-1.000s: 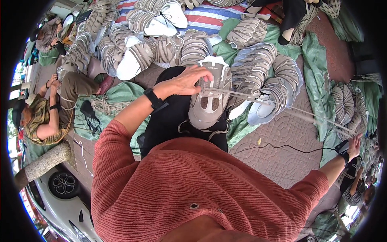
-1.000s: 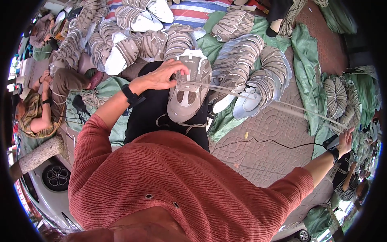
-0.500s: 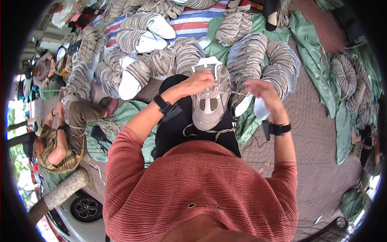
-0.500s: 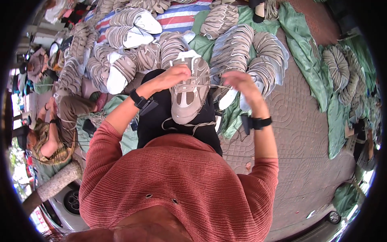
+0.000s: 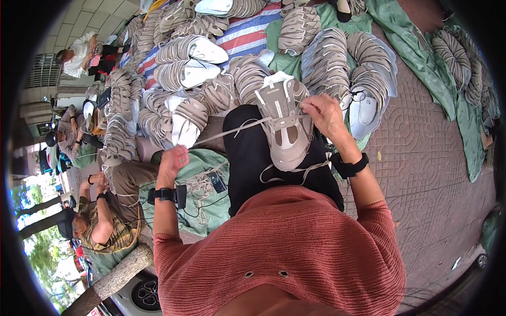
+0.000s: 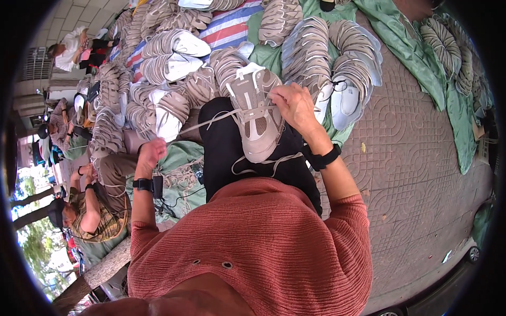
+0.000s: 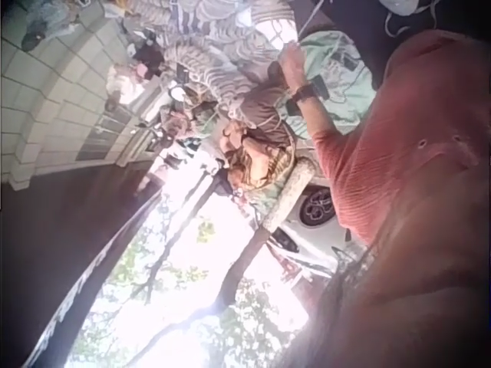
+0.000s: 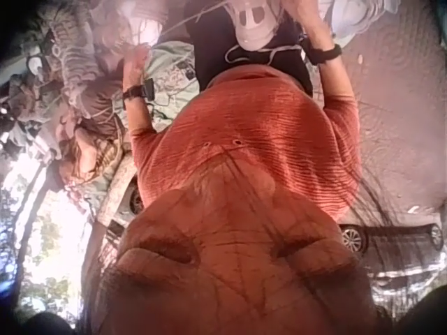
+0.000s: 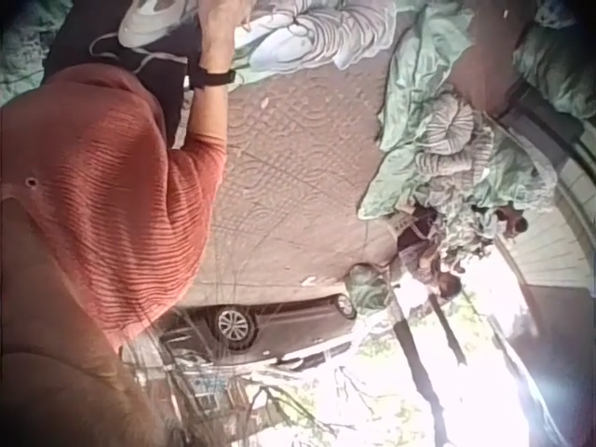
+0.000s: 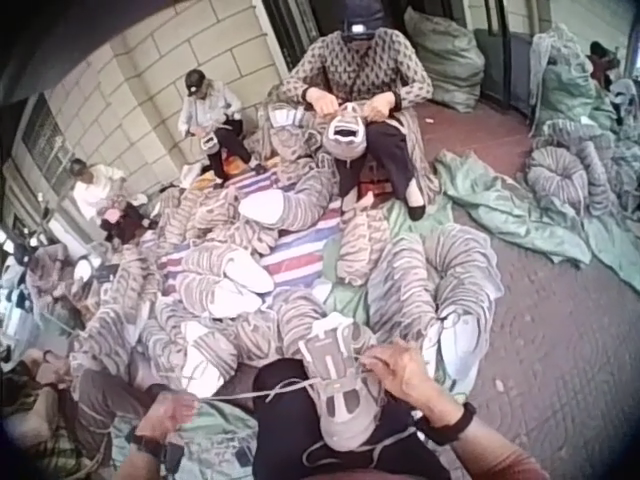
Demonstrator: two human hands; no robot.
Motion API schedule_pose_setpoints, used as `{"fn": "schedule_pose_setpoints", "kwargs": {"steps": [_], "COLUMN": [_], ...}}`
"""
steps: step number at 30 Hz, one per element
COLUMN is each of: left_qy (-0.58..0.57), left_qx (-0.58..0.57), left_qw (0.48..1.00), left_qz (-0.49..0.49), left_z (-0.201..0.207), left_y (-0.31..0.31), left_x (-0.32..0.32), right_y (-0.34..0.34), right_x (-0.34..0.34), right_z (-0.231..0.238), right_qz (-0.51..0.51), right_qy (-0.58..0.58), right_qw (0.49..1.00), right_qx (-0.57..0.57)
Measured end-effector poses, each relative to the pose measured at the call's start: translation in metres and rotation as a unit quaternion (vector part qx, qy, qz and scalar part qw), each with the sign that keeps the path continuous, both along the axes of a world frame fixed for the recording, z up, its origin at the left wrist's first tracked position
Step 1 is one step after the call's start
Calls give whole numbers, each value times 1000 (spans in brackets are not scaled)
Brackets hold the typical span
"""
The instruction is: Lacing shoes and organizing a stack of shoe uppers in an outdoor work setting.
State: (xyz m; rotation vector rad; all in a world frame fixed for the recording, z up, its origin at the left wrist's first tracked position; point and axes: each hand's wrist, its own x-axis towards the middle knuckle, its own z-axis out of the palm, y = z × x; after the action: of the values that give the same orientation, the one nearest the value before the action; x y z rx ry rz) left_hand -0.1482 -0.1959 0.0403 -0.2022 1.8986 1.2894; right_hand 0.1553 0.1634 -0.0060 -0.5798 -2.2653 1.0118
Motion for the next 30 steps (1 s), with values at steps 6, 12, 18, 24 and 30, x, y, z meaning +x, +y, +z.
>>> {"fn": "schedule_pose_setpoints", "kwargs": {"steps": [6,12,18,24,30], "left_qy": [356,517,517,488,479], "left_qx": [-180,74,44,98,119], "left_qw": [797,680,660,651,654], "left_qz": [-454,-514,-543,-572,-573], "left_z": [7,-13,-26,-32,-29], "left_y": [79,220,251,252,249], "left_x": [52,125,138,139,139], "right_y": [-13,-9,-17,-12,21], "right_x": [2,2,-1,-6,-8], "right_z": [-3,-21,-18,-25,3], "right_qz": [44,99,97,107,43], "right_qy": [-93,-60,-11,-36,-226], "right_qw": [995,966,914,873,971], "right_qx": [16,-233,-393,-474,71]}}
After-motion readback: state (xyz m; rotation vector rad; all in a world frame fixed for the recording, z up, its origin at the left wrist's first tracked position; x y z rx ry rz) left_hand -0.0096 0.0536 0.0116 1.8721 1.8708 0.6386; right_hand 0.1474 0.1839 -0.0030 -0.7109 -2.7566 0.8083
